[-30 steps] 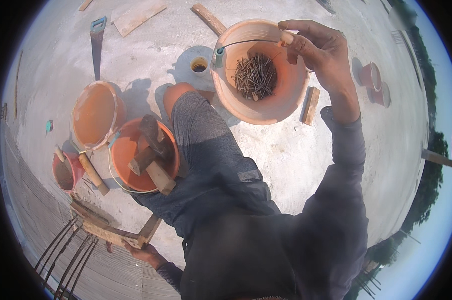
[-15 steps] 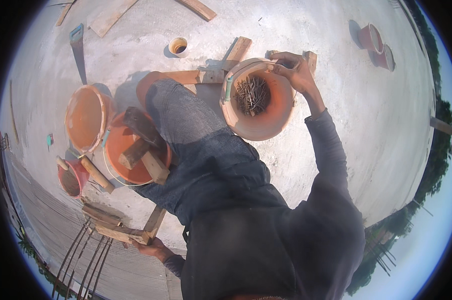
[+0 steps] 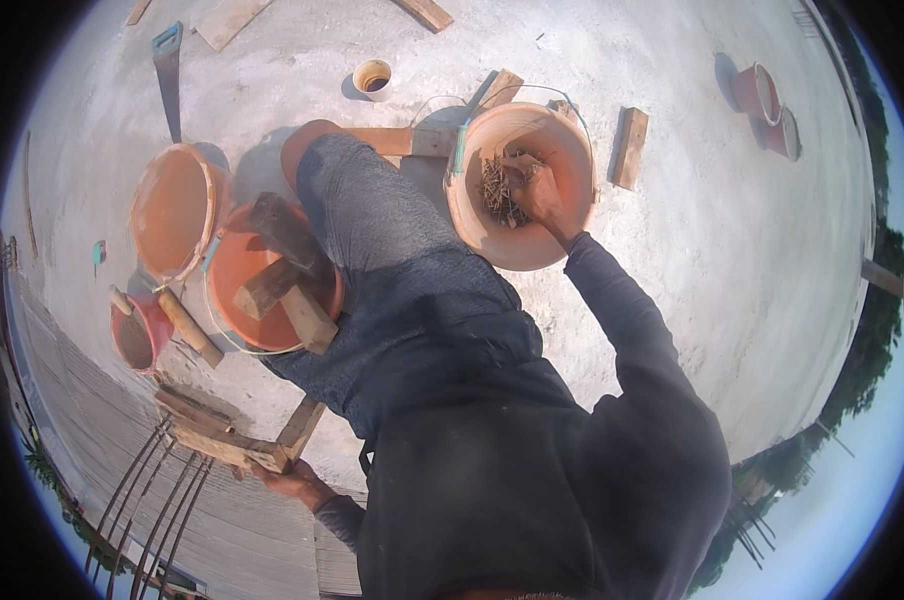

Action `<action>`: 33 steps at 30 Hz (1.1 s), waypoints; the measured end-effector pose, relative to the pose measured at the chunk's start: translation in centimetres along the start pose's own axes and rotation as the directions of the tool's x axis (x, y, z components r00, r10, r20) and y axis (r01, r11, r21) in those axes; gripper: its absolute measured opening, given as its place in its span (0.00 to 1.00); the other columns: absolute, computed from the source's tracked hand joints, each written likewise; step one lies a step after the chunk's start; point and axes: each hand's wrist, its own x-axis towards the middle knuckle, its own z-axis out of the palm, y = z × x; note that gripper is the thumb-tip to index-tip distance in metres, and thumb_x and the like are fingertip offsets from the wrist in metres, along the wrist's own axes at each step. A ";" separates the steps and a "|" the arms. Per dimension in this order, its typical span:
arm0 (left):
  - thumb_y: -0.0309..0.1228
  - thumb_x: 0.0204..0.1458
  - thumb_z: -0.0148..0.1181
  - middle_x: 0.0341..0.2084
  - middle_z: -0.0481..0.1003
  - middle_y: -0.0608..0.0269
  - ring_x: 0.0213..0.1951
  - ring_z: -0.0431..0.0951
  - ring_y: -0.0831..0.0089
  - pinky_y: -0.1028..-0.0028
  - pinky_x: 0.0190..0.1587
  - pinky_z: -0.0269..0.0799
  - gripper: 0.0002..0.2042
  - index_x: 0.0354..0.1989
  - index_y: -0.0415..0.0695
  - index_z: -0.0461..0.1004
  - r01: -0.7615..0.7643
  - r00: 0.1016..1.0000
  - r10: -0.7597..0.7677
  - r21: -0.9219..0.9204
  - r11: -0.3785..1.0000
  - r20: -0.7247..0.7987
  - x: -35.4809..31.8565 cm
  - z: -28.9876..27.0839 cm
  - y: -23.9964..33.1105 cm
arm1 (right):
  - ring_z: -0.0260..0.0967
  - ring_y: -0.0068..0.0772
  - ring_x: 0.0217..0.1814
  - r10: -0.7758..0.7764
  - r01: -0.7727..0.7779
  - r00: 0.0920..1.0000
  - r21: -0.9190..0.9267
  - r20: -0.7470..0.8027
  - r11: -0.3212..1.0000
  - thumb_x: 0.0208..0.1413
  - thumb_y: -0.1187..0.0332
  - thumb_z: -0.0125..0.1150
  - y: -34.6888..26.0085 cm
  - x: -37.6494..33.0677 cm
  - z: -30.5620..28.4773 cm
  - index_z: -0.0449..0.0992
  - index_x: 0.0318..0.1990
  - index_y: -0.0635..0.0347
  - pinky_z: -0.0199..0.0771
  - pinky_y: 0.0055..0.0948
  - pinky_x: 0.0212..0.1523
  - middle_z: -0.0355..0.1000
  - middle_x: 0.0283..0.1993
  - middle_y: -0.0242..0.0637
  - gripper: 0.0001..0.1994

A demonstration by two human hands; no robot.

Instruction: The person assembles a wooden frame by hammering nails into wooden planks. They pick up nails from a bucket, position the planks, and use a hammer to secure them together. The person also uses a tape measure to check dimensions during the process.

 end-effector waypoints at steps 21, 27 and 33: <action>0.35 0.70 0.50 0.67 0.63 0.49 0.65 0.68 0.55 0.57 0.68 0.67 0.26 0.71 0.34 0.59 -0.050 0.998 0.045 0.101 0.994 0.048 0.7 -1.4 -1.0 | 0.79 0.47 0.51 0.130 -0.135 0.946 -0.003 0.298 0.991 0.46 0.86 0.52 6.8 -0.1 8.5 0.76 0.59 0.62 0.80 0.41 0.53 0.72 0.58 0.48 0.28; 0.28 0.68 0.52 0.66 0.64 0.47 0.63 0.70 0.56 0.59 0.67 0.67 0.25 0.71 0.32 0.60 -0.026 0.999 0.027 0.021 0.999 -0.017 1.1 -1.8 -1.0 | 0.79 0.50 0.51 0.055 -0.053 0.952 -0.015 0.300 0.999 0.47 0.84 0.51 4.6 -0.1 7.1 0.77 0.59 0.62 0.79 0.42 0.55 0.73 0.58 0.49 0.28; 0.25 0.64 0.56 0.63 0.67 0.43 0.62 0.71 0.57 0.61 0.62 0.73 0.26 0.69 0.30 0.62 -0.105 0.994 0.105 0.177 0.979 0.004 2.1 -3.9 -1.4 | 0.79 0.52 0.49 0.100 -0.075 0.948 -0.094 0.302 0.993 0.48 0.81 0.54 7.3 -0.4 6.5 0.78 0.56 0.63 0.78 0.43 0.55 0.74 0.56 0.54 0.24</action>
